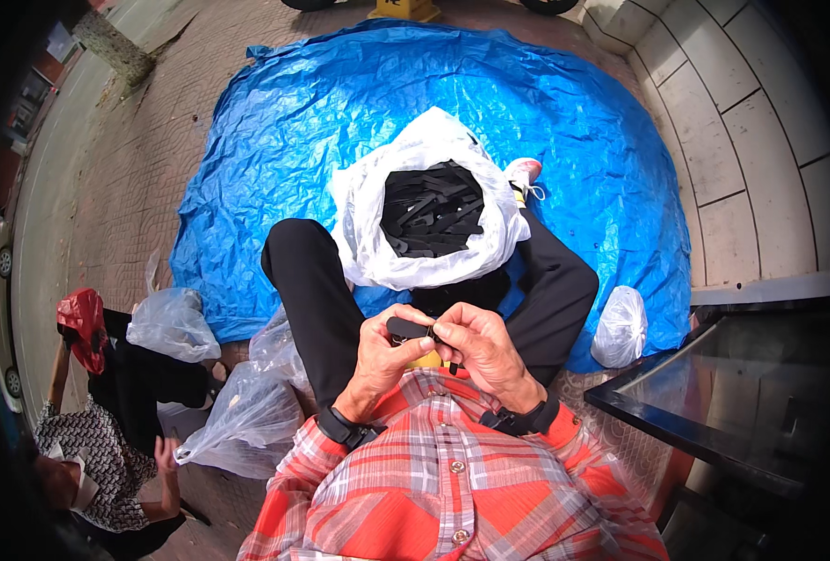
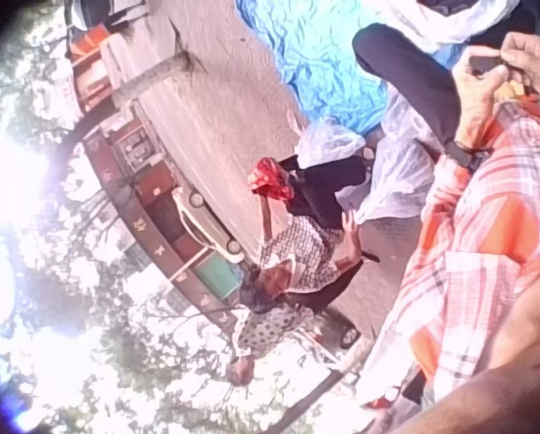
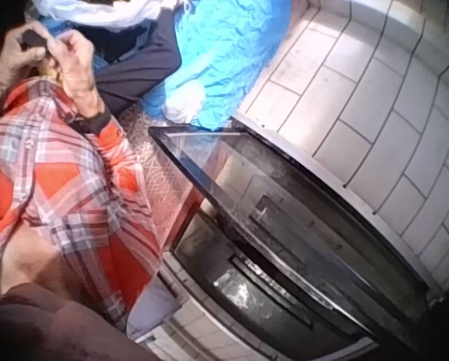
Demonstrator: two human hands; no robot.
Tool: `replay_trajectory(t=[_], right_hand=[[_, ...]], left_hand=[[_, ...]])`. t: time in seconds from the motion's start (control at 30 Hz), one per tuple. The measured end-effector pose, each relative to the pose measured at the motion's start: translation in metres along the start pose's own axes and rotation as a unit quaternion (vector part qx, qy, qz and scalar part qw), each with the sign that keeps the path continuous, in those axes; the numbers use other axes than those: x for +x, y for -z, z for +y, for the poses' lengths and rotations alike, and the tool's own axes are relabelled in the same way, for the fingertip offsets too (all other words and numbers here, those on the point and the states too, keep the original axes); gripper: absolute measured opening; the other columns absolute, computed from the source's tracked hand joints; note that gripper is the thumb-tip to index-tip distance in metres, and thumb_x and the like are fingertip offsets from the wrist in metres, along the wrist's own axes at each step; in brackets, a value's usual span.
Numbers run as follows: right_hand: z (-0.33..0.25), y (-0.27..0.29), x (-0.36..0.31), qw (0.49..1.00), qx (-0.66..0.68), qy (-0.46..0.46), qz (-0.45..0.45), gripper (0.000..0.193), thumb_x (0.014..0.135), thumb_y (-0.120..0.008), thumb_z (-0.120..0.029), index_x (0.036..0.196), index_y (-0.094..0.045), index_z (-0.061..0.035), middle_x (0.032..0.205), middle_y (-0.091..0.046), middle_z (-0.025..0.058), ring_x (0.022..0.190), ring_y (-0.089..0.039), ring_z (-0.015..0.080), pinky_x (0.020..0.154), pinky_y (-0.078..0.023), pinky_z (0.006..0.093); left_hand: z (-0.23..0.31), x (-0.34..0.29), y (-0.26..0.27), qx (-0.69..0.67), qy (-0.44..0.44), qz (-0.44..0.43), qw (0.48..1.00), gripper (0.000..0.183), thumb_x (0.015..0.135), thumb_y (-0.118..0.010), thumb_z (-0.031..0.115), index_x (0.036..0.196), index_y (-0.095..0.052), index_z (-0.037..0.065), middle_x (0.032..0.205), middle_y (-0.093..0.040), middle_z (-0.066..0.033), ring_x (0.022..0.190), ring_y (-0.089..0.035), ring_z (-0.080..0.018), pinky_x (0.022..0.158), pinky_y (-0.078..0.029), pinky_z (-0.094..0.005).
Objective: Sort small plastic hardware components from a large bag into smaller individual plastic bags while sitting on a tarp.
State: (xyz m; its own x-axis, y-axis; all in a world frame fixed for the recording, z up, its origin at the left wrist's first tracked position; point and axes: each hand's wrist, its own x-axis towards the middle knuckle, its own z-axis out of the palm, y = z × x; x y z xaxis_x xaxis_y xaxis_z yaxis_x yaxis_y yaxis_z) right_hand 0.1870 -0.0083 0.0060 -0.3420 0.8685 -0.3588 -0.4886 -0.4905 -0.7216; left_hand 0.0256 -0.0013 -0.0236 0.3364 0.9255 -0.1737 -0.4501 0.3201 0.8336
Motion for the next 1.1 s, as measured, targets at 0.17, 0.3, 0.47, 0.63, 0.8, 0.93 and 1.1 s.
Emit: replay_trajectory(t=[0.17,0.3,0.47,0.63,0.8,0.93,1.1], right_hand=[[-0.002,-0.003,-0.002,0.999,0.018,0.037,0.029,0.02,0.081,-0.062,-0.007,0.092,-0.045,-0.0048,0.076,-0.056,0.0038,0.059,-0.05,0.0059,0.051,-0.039,0.0178],[-0.005,-0.001,-0.002,1.0,-0.002,0.023,0.02,0.026,0.08,-0.064,-0.007,0.095,-0.042,-0.0044,0.076,-0.056,0.0037,0.059,-0.05,0.0063,0.051,-0.04,0.018],[-0.015,-0.002,-0.001,0.995,-0.097,-0.015,-0.003,0.022,0.084,-0.062,-0.016,0.092,-0.048,-0.0013,0.072,-0.055,0.0021,0.059,-0.052,0.0055,0.052,-0.041,0.0178],[-0.007,0.012,0.003,0.985,-0.164,-0.047,-0.039,0.026,0.089,-0.055,-0.026,0.082,-0.056,-0.0014,0.069,-0.055,-0.0002,0.056,-0.049,0.0028,0.049,-0.039,0.0171],[0.006,0.007,0.01,0.97,-0.225,0.069,0.067,0.023,0.087,-0.058,-0.022,0.075,-0.054,-0.002,0.065,-0.055,0.0,0.056,-0.048,0.0032,0.05,-0.039,0.0187],[0.015,0.012,0.012,0.91,-0.362,0.15,0.137,0.027,0.086,-0.06,-0.021,0.071,-0.052,-0.0006,0.061,-0.053,0.0001,0.056,-0.045,0.0038,0.049,-0.038,0.0222],[0.005,0.008,0.004,0.952,-0.272,0.092,0.104,0.026,0.089,-0.055,-0.024,0.077,-0.052,-0.0007,0.061,-0.052,0.0004,0.055,-0.045,0.0049,0.05,-0.038,0.0226]], left_hand=[[-0.001,0.001,-0.001,-0.006,0.003,-0.001,1.0,0.023,0.071,-0.07,0.003,0.091,-0.061,0.001,0.082,-0.059,-0.0027,0.073,-0.055,-0.0083,0.066,-0.044,-0.0209],[0.002,0.003,0.001,0.017,-0.009,-0.023,1.0,0.021,0.071,-0.07,0.002,0.09,-0.062,0.0,0.083,-0.058,-0.0028,0.074,-0.054,-0.008,0.065,-0.043,-0.0203],[0.013,0.001,0.002,0.084,0.013,-0.067,0.994,0.025,0.07,-0.072,0.005,0.092,-0.062,-0.002,0.079,-0.057,-0.0054,0.074,-0.057,-0.0123,0.07,-0.045,-0.0234],[0.023,-0.001,-0.013,0.03,0.075,-0.013,0.997,0.021,0.072,-0.071,0.004,0.09,-0.059,0.001,0.077,-0.056,-0.0011,0.073,-0.053,-0.0078,0.068,-0.042,-0.0209],[0.013,0.003,-0.008,0.127,0.039,0.008,0.991,0.017,0.073,-0.071,0.008,0.082,-0.057,0.005,0.073,-0.055,0.0029,0.066,-0.047,-0.0025,0.059,-0.037,-0.0176],[0.019,0.002,-0.015,0.285,0.01,-0.011,0.958,0.014,0.077,-0.068,0.007,0.082,-0.055,0.005,0.069,-0.057,0.0011,0.056,-0.045,-0.0032,0.053,-0.037,-0.0182],[0.021,0.011,-0.021,0.091,0.079,0.044,0.992,0.02,0.089,-0.055,0.019,0.076,-0.054,0.004,0.066,-0.056,0.0012,0.052,-0.042,-0.0024,0.046,-0.031,-0.0178]])
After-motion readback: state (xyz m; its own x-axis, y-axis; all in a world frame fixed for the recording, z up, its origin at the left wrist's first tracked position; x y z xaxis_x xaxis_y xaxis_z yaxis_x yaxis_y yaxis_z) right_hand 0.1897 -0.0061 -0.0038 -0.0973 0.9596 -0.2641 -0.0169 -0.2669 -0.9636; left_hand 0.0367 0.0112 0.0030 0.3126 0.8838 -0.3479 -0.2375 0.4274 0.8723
